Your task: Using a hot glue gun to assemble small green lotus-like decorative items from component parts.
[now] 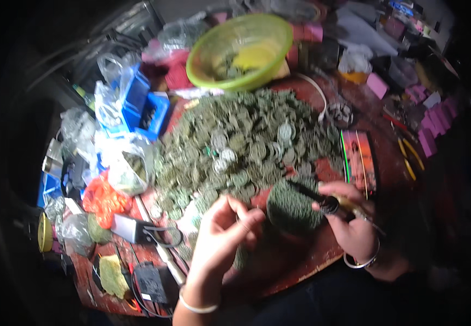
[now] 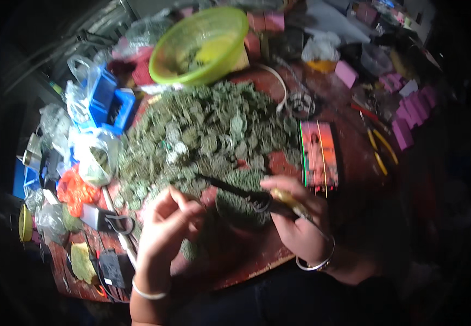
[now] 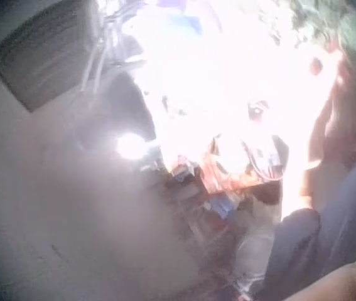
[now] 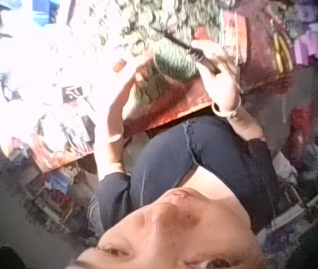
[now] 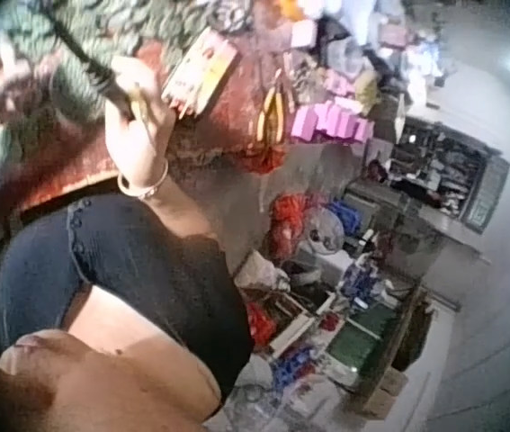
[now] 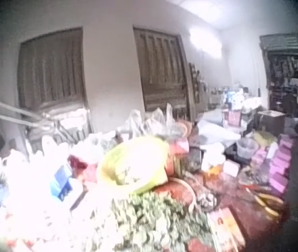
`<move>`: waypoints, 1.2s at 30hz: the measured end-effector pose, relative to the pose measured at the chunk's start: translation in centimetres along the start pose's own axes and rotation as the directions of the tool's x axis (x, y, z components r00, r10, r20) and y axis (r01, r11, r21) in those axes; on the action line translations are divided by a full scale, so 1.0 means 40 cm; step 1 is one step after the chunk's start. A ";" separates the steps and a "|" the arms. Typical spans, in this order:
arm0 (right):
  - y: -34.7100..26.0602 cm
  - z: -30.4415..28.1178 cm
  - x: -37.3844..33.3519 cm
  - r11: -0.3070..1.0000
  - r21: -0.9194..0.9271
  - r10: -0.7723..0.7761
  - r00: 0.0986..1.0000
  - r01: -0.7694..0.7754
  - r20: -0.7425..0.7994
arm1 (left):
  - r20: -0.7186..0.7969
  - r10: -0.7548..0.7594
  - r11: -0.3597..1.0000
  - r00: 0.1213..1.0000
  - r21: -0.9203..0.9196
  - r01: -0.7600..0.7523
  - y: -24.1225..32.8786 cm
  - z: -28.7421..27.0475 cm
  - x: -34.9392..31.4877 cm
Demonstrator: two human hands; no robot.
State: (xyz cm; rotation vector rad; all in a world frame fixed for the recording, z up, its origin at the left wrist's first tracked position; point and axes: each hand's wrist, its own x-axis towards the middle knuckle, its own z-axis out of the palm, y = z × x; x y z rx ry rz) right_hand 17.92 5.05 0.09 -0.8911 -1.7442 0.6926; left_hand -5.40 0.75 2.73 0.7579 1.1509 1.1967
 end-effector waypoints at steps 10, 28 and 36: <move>-0.011 -0.044 0.042 0.983 0.055 0.174 0.984 -0.175 0.025 | 0.274 0.244 0.337 0.930 0.876 -0.346 0.051 -0.020 -0.042; 0.025 -0.049 0.111 0.847 0.209 0.429 0.860 -0.490 0.277 | -0.110 0.083 0.864 0.990 0.504 -0.016 -0.143 -0.052 -0.041; -0.006 -0.039 0.152 0.761 0.408 0.367 0.853 -0.504 0.371 | -0.212 -0.027 1.000 0.977 -0.019 0.024 0.238 0.023 0.071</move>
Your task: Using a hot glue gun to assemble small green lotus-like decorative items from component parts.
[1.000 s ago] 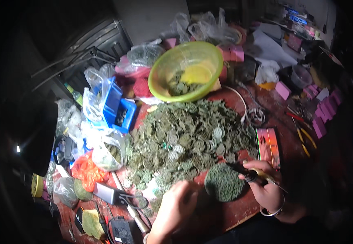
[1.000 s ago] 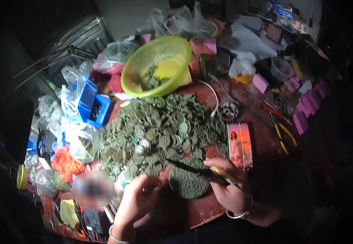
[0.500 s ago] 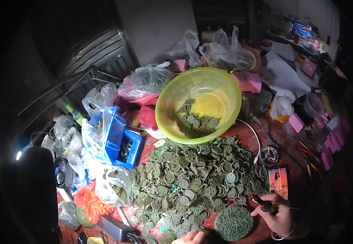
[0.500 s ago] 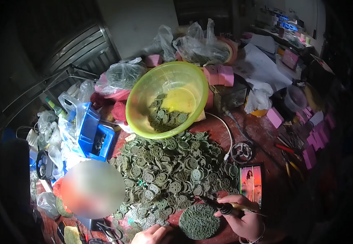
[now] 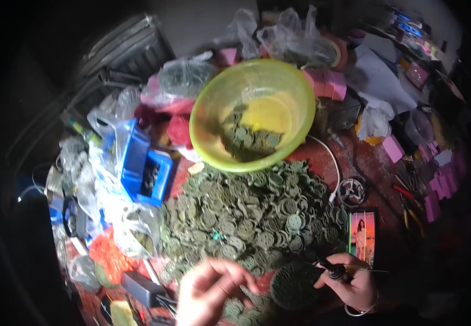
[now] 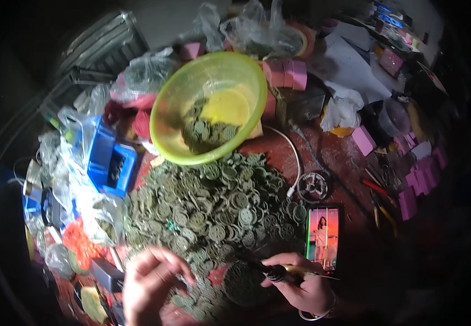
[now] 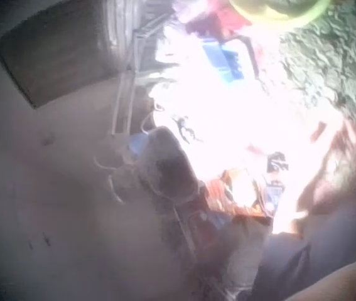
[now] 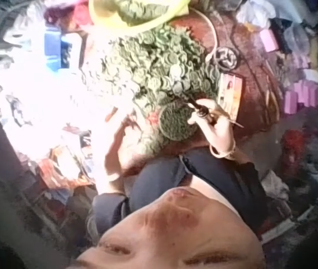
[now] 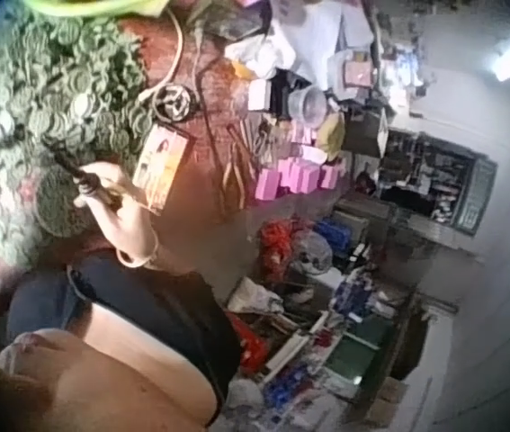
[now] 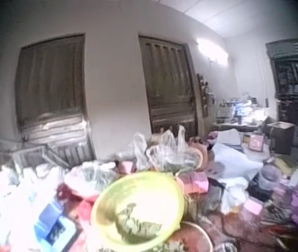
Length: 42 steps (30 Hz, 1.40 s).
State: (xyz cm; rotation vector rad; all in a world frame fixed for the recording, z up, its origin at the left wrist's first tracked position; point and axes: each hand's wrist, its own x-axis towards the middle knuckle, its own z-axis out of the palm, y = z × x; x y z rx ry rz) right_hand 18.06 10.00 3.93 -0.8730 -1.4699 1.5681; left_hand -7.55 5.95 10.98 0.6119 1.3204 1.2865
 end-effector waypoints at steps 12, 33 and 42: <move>0.004 -0.013 -0.011 0.992 -0.051 -0.115 0.993 0.113 -0.037 | 0.581 0.521 -0.212 0.626 0.798 -0.565 0.156 -0.013 0.838; 0.015 -0.015 0.024 0.998 -0.059 -0.012 0.999 0.010 -0.037 | 0.362 0.370 0.474 0.855 0.718 -0.510 0.177 0.067 0.989; 0.025 -0.010 0.017 0.997 -0.073 -0.025 0.998 0.021 -0.063 | 0.294 -0.004 0.324 0.956 0.905 -0.277 0.178 0.006 0.988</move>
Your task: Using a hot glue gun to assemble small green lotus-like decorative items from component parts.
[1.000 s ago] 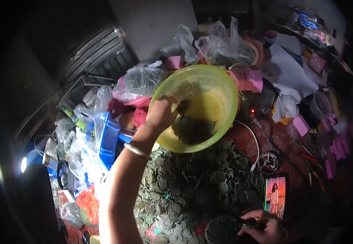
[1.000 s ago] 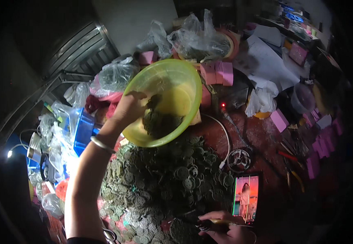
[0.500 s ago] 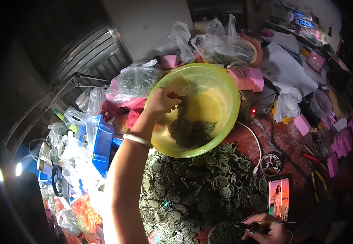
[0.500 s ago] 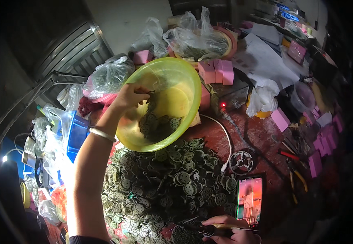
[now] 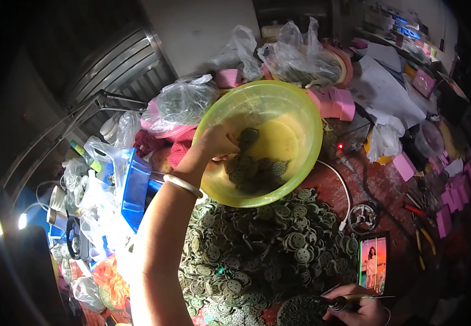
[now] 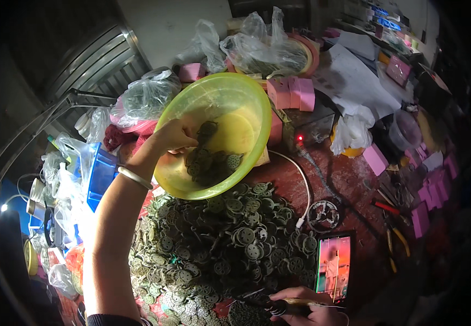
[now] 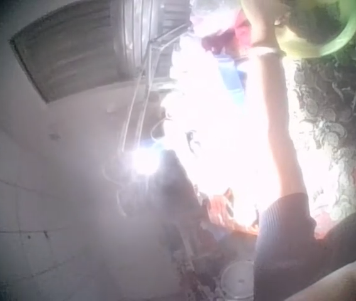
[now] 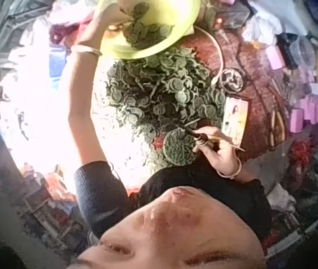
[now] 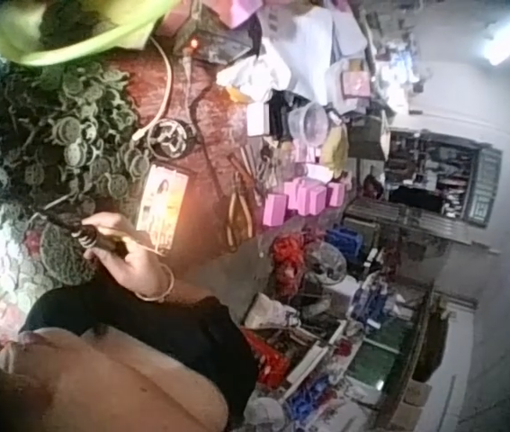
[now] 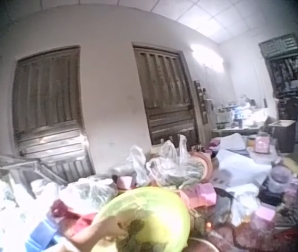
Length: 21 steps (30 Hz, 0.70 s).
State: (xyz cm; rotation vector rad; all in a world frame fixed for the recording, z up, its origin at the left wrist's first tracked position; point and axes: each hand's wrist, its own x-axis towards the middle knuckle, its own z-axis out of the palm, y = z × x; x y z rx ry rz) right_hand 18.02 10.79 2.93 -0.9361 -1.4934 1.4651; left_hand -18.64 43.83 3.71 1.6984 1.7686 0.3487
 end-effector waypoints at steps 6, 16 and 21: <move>-0.005 -0.002 0.008 1.000 -0.018 0.013 1.000 -0.013 0.007 | -0.061 0.097 0.994 0.993 -0.046 -0.100 0.036 0.030 -0.008; -0.016 -0.003 0.014 0.995 -0.100 0.023 0.999 -0.019 0.034 | -0.260 0.212 0.959 0.942 -0.130 -0.252 0.026 0.025 -0.002; -0.012 -0.001 0.007 0.994 -0.100 0.037 0.999 -0.034 0.029 | 0.230 0.116 0.993 0.966 -0.041 -0.110 0.043 -0.036 -0.054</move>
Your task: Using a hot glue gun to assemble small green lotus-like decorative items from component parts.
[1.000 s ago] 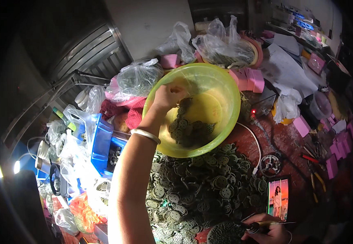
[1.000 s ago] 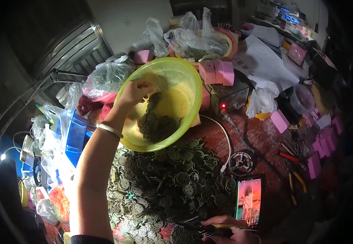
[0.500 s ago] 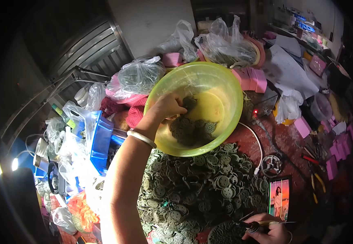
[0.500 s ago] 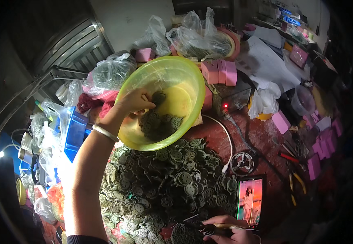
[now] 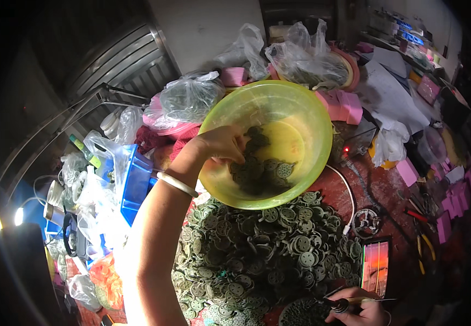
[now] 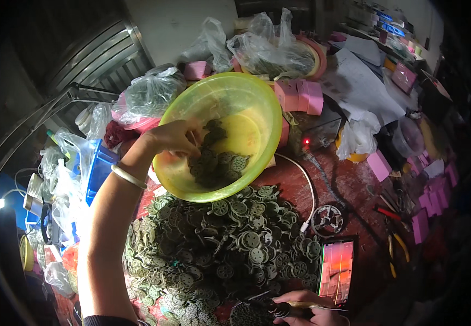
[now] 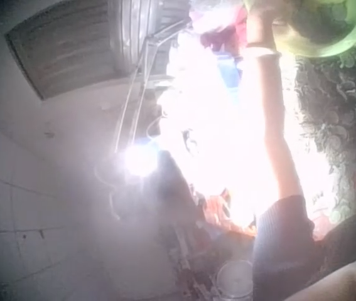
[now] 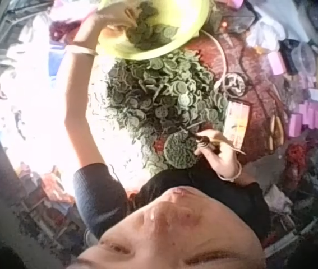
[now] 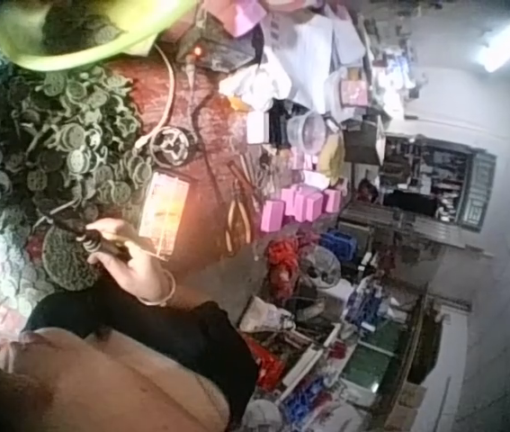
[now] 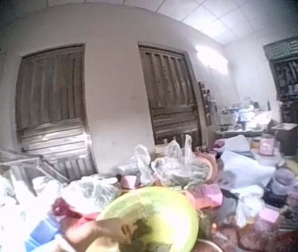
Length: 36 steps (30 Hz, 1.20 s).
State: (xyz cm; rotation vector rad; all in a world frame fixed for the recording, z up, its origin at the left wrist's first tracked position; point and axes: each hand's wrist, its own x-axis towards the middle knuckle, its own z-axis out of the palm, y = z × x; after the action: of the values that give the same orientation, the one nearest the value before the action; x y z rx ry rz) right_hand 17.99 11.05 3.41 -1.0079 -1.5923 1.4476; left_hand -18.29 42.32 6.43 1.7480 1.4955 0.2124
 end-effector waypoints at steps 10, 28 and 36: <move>0.012 0.001 -0.005 1.000 0.019 -0.017 1.000 0.017 0.007 | 0.013 -0.041 0.939 0.999 0.343 0.034 0.001 0.006 -0.016; -0.007 0.003 0.006 0.999 -0.016 0.028 0.999 -0.028 0.029 | -0.010 0.252 0.930 0.968 0.278 -0.239 -0.021 0.043 0.006; -0.005 0.000 0.000 1.000 0.001 -0.004 0.999 0.004 0.037 | -0.042 0.375 0.851 0.926 0.411 -0.326 -0.012 0.067 -0.017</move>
State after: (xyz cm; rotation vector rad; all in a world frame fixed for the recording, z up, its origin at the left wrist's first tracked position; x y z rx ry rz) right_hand 17.96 11.03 3.59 -0.9822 -1.6185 1.4721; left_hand -17.23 40.48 4.58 2.3792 1.3555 0.2135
